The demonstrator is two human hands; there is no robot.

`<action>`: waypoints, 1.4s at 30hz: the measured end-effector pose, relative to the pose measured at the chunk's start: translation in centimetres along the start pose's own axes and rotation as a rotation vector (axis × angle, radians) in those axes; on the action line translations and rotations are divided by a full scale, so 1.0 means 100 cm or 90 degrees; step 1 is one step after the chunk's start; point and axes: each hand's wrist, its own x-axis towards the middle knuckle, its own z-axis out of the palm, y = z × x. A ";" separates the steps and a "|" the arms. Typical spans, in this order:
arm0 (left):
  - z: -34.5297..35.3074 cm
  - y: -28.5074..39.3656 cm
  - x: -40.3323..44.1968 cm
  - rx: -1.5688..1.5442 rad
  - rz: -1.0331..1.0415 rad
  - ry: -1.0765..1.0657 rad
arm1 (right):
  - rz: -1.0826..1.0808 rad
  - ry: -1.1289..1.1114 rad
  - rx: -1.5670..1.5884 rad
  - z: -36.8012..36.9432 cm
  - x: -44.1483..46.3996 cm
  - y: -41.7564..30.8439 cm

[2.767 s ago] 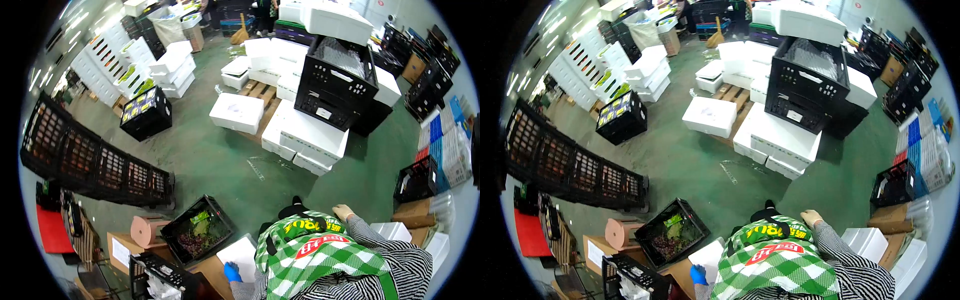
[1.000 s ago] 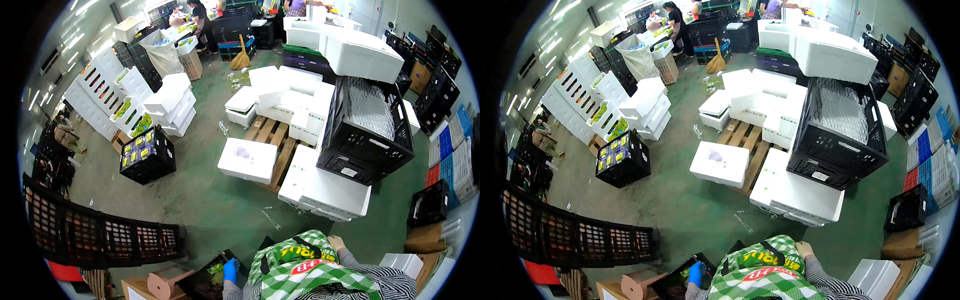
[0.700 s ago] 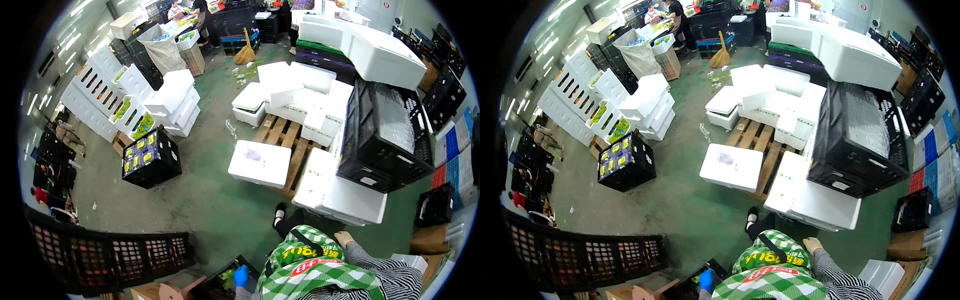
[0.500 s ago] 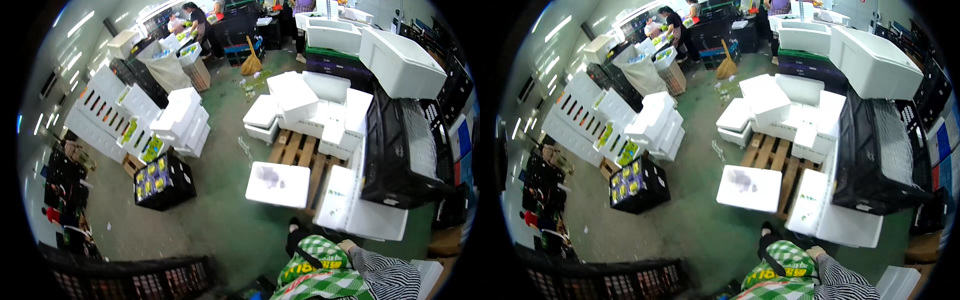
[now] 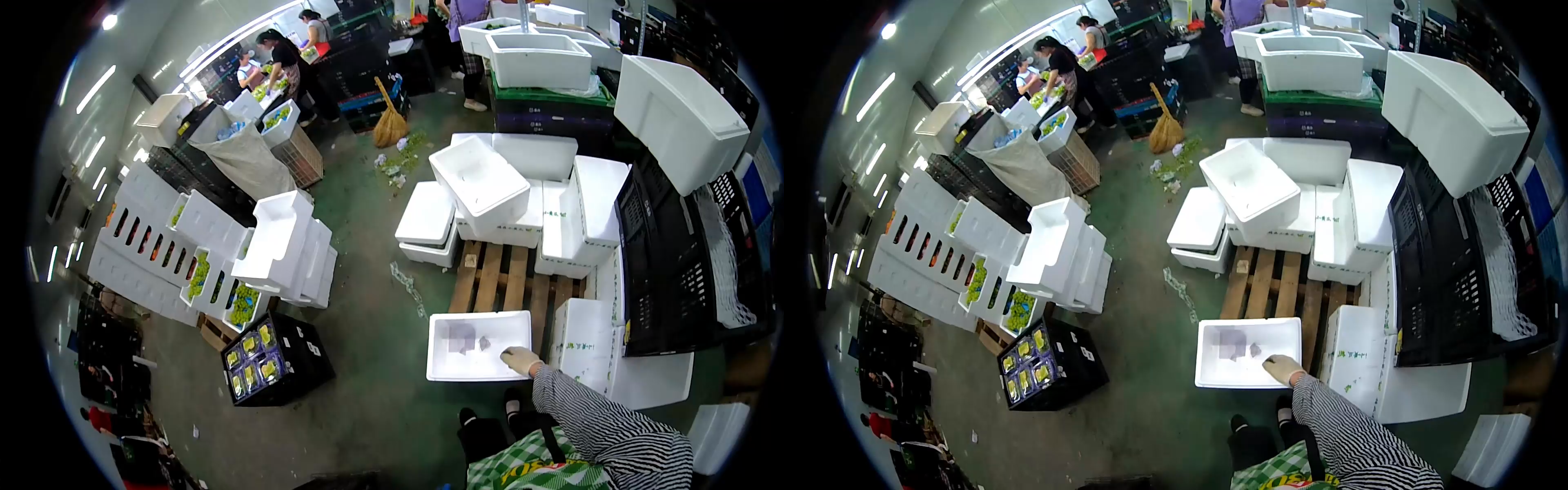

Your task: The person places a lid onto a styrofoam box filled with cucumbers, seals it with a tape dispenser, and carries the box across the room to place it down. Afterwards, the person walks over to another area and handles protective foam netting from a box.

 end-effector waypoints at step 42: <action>-0.014 0.090 0.181 0.359 0.205 -0.273 | 0.368 0.135 0.131 0.101 0.115 0.196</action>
